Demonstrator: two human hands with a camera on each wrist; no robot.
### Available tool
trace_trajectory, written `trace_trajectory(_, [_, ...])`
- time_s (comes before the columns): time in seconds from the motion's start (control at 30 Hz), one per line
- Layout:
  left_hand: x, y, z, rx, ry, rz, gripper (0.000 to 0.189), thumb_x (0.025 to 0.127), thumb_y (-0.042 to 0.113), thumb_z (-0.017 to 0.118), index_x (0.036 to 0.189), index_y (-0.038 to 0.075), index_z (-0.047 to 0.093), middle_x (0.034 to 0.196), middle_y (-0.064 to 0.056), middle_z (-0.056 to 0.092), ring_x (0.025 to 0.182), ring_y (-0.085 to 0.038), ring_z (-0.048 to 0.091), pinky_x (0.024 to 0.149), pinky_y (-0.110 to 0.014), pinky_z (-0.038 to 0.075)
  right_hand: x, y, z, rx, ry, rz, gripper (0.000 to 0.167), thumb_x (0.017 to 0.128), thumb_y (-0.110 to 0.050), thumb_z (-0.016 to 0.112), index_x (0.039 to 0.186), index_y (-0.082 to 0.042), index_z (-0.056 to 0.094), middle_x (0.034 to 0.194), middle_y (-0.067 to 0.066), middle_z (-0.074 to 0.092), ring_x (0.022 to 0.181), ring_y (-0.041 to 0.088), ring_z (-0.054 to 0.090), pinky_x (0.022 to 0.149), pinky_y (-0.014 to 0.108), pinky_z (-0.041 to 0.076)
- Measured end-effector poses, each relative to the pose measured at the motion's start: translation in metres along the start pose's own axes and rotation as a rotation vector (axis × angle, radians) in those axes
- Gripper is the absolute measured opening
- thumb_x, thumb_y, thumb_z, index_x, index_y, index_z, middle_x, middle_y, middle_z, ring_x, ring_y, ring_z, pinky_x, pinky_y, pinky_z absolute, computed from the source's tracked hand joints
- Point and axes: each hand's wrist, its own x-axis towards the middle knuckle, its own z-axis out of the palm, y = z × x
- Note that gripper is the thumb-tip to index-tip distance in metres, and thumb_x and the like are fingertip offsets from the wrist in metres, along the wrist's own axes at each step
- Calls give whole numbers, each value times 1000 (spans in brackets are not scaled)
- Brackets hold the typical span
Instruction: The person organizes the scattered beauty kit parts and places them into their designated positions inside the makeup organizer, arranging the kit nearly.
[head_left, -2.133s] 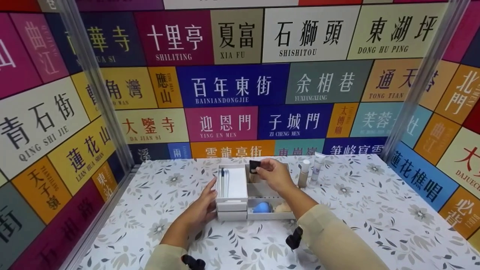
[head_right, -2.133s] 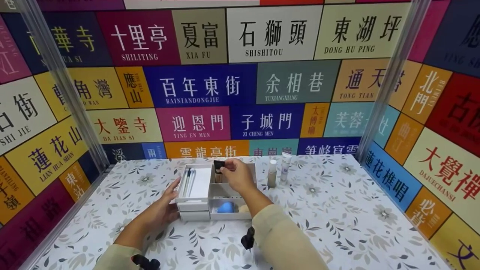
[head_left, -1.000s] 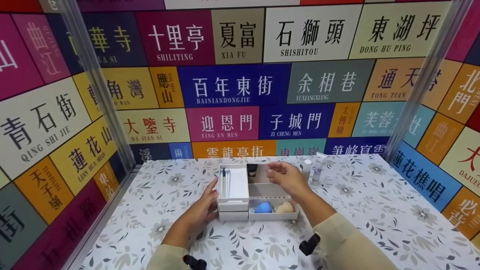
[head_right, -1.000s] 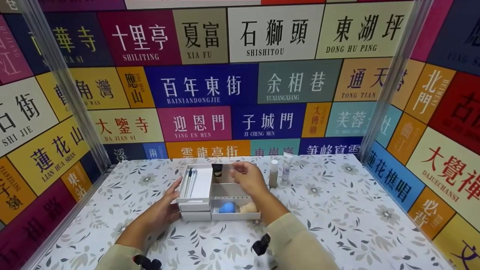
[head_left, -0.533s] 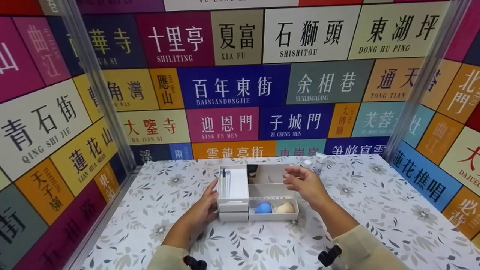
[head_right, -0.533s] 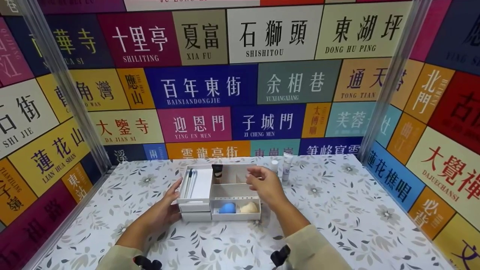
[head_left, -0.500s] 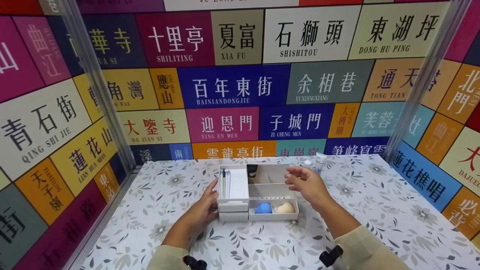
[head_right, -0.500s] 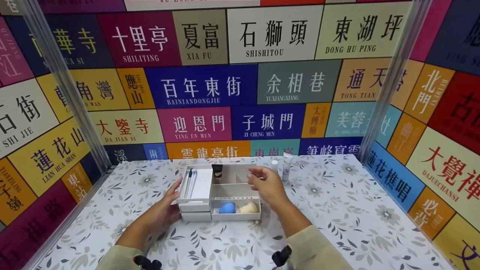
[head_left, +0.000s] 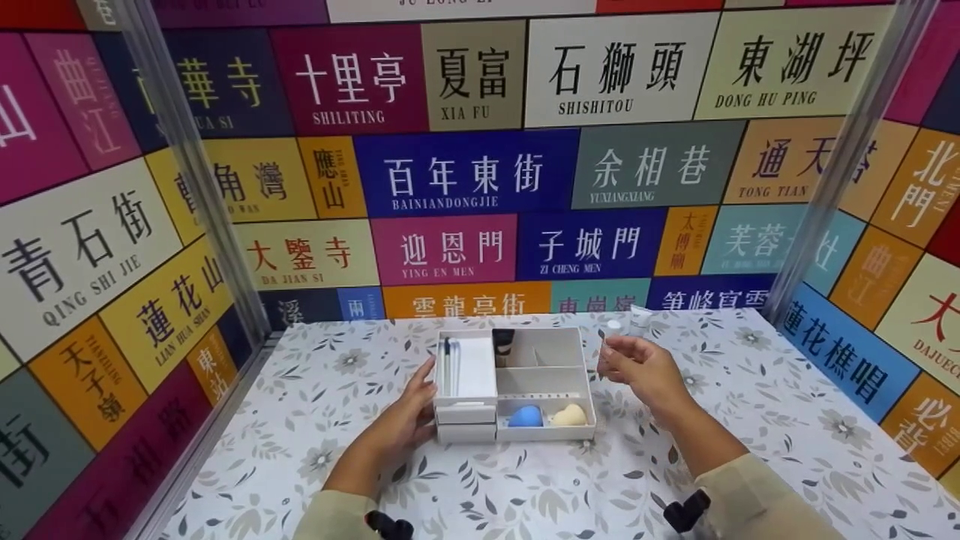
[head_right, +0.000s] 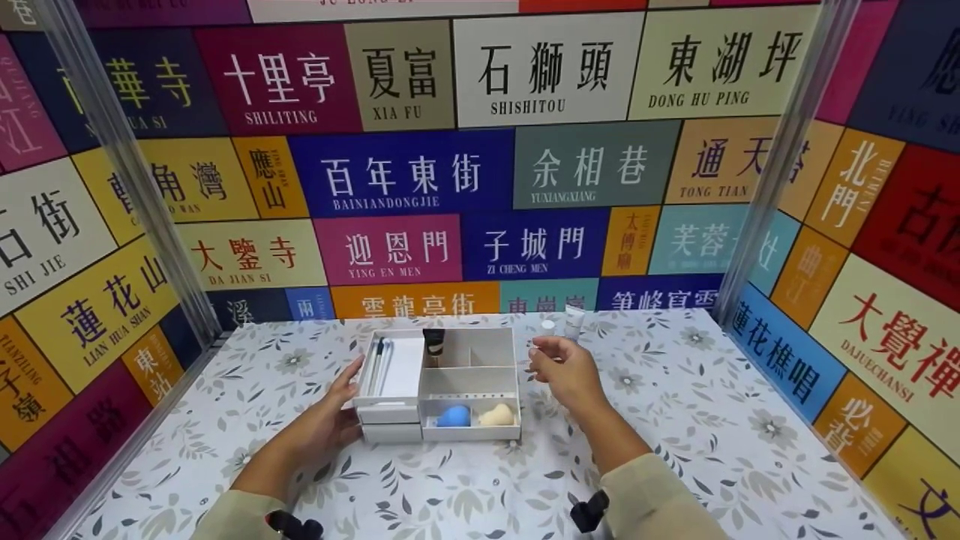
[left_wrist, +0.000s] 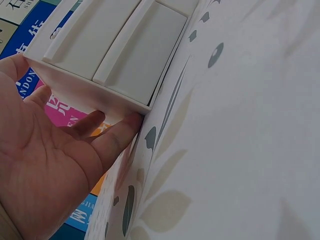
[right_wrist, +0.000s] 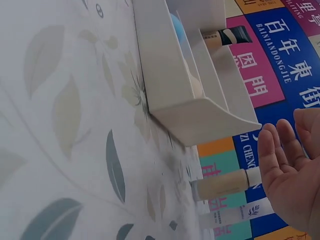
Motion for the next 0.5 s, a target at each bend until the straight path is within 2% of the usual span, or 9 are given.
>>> trace_trajectory(0.07, [0,0,0,2,-3,3,66,112,49,43,169,51,10,181,-13,17,162,-39,34,132,-56,30,2,3,-4,-11,16,-2,48,106,-37,68,144,-8,62,136,15,70,117,27,76,92,26,64])
trace_trajectory(0.27, [0,1,-1,7,-4,-3,66,112,51,43,169,53,10,182,-11,16,165,-39,29,133,-57,28,12,7,-14,-23,95,14,46,106,-34,68,142,-6,63,131,13,73,103,13,75,87,24,64])
trace_trajectory(0.5, [-1,-1,-1,9,-2,5,64,112,52,43,168,55,11,182,-9,16,165,-38,27,134,-57,26,23,11,-28,15,151,60,46,106,-31,68,142,-4,62,116,-2,74,98,9,73,85,22,64])
